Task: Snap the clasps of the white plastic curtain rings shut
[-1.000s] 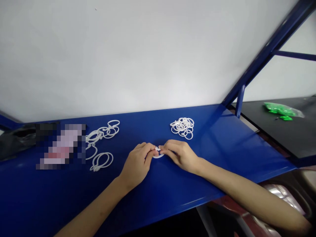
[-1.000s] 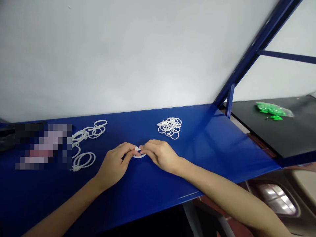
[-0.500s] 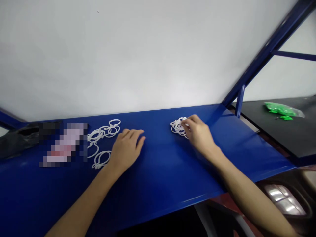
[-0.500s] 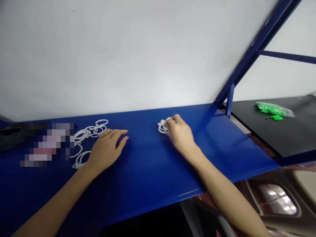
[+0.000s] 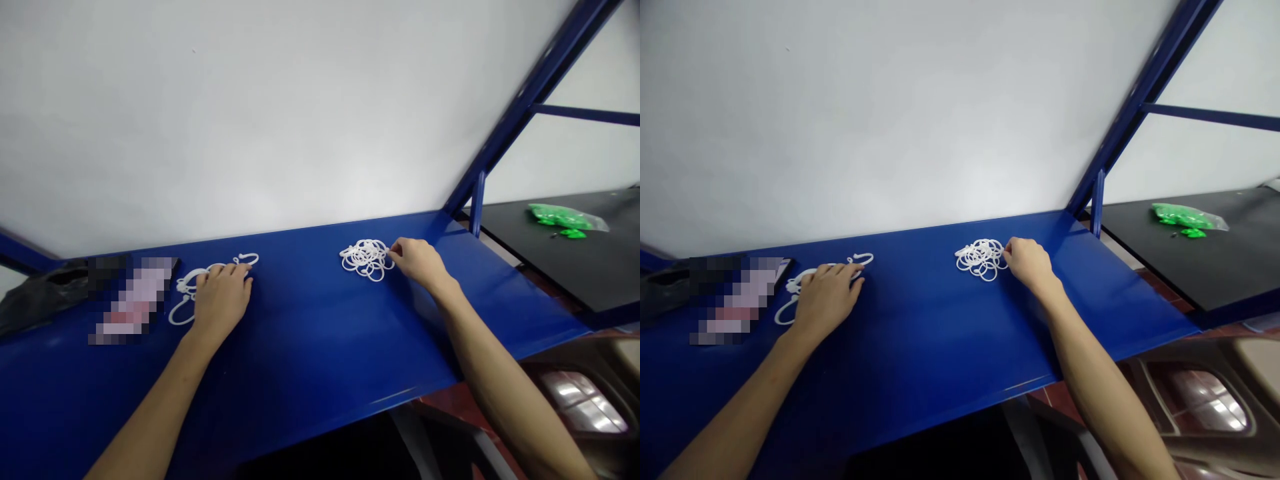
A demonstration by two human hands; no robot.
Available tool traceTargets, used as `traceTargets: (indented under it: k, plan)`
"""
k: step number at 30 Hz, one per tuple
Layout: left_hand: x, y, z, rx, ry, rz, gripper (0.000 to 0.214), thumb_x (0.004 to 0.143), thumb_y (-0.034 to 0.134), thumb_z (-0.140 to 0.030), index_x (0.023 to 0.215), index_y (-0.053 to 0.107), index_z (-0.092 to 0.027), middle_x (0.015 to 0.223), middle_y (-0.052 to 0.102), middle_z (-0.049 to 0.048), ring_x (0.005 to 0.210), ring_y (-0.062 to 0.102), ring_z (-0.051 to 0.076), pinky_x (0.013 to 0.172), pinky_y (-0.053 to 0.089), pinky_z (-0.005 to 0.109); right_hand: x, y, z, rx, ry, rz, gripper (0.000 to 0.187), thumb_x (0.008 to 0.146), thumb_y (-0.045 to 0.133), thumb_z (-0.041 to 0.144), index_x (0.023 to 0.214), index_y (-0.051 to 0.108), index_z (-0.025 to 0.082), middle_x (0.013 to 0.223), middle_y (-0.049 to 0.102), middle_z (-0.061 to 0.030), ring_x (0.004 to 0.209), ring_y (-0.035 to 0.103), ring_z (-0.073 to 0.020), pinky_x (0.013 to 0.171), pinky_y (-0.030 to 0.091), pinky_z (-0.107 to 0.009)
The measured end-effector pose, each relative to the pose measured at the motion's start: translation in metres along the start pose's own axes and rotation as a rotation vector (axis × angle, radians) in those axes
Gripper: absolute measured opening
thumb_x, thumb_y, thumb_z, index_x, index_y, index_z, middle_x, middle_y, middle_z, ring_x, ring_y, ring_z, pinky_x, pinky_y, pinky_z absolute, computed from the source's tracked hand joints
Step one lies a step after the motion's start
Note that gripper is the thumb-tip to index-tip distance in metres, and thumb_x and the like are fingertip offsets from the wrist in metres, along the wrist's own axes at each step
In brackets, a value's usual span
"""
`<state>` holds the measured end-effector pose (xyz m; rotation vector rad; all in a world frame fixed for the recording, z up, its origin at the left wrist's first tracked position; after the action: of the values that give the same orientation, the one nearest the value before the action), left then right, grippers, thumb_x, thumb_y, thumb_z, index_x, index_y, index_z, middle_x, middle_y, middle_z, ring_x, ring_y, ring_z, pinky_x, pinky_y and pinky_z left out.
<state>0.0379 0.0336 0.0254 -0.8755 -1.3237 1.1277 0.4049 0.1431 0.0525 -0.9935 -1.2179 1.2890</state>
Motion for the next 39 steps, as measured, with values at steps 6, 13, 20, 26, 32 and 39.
traceTargets:
  k: [6, 13, 20, 26, 32, 39]
  plan:
    - [-0.003, -0.007, -0.007, -0.103, 0.003, -0.022, 0.025, 0.094, 0.043, -0.026, 0.106, 0.064, -0.019, 0.099, 0.075, 0.0107, 0.101, 0.060, 0.034, 0.086, 0.039, 0.049, -0.001, -0.003, -0.002, -0.007, 0.029, -0.041, 0.023, 0.092, 0.055, 0.033, 0.099, 0.073, 0.020, 0.091, 0.074, -0.0102, 0.082, 0.068, -0.0255, 0.067, 0.044, -0.032]
    - [-0.006, -0.029, -0.013, -0.464, -0.120, -0.135, 0.025, 0.087, 0.049, -0.025, 0.108, 0.061, -0.019, 0.089, 0.071, 0.0064, 0.093, 0.062, 0.028, 0.085, 0.045, 0.043, -0.013, -0.013, 0.024, 0.106, -0.131, -0.278, 0.022, 0.096, 0.055, 0.034, 0.106, 0.069, 0.019, 0.096, 0.073, -0.0077, 0.083, 0.067, -0.0229, 0.068, 0.046, -0.031]
    - [-0.013, -0.029, -0.030, -1.287, -0.188, 0.052, 0.022, 0.088, 0.056, -0.035, 0.105, 0.060, -0.022, 0.080, 0.065, -0.0011, 0.067, 0.063, 0.015, 0.070, 0.052, 0.032, -0.058, 0.010, 0.095, 0.506, -0.754, -0.131, 0.025, 0.100, 0.054, 0.033, 0.118, 0.064, 0.019, 0.098, 0.069, -0.0071, 0.091, 0.065, -0.0193, 0.084, 0.052, -0.033]
    - [-0.024, -0.016, -0.063, -1.570, -0.100, 0.304, 0.035, 0.087, 0.061, -0.029, 0.120, 0.054, -0.024, 0.084, 0.063, -0.0029, 0.079, 0.069, 0.015, 0.083, 0.057, 0.034, -0.079, 0.029, 0.120, 0.725, -0.856, 0.151, 0.029, 0.095, 0.065, 0.035, 0.117, 0.064, 0.018, 0.096, 0.068, -0.0056, 0.084, 0.066, -0.0163, 0.078, 0.054, -0.029]
    - [-0.035, -0.005, -0.087, -1.415, 0.013, 0.475, 0.028, 0.096, 0.050, -0.042, 0.115, 0.060, -0.025, 0.094, 0.067, -0.0006, 0.089, 0.070, 0.017, 0.091, 0.058, 0.038, -0.077, 0.028, 0.121, 0.829, -0.814, 0.186, 0.017, 0.098, 0.059, 0.027, 0.086, 0.067, 0.017, 0.078, 0.065, -0.0002, 0.068, 0.060, -0.0109, 0.065, 0.046, -0.023]
    - [-0.032, -0.018, -0.086, -1.137, 0.130, 0.264, 0.036, 0.101, 0.038, -0.046, 0.105, 0.066, -0.024, 0.085, 0.073, -0.0008, 0.080, 0.070, 0.016, 0.081, 0.055, 0.030, -0.080, 0.025, 0.122, 0.792, -0.851, 0.150, 0.025, 0.100, 0.055, 0.030, 0.081, 0.064, 0.017, 0.076, 0.062, -0.0007, 0.068, 0.058, -0.0116, 0.067, 0.045, -0.024]
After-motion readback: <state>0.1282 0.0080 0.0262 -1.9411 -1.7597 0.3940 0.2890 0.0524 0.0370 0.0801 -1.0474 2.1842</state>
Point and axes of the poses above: each hand's wrist, its own x-axis towards the middle knuckle, its own y-axis out of the palm, z = x × y, the point moved 5 cm from there along x, towards the middle knuckle
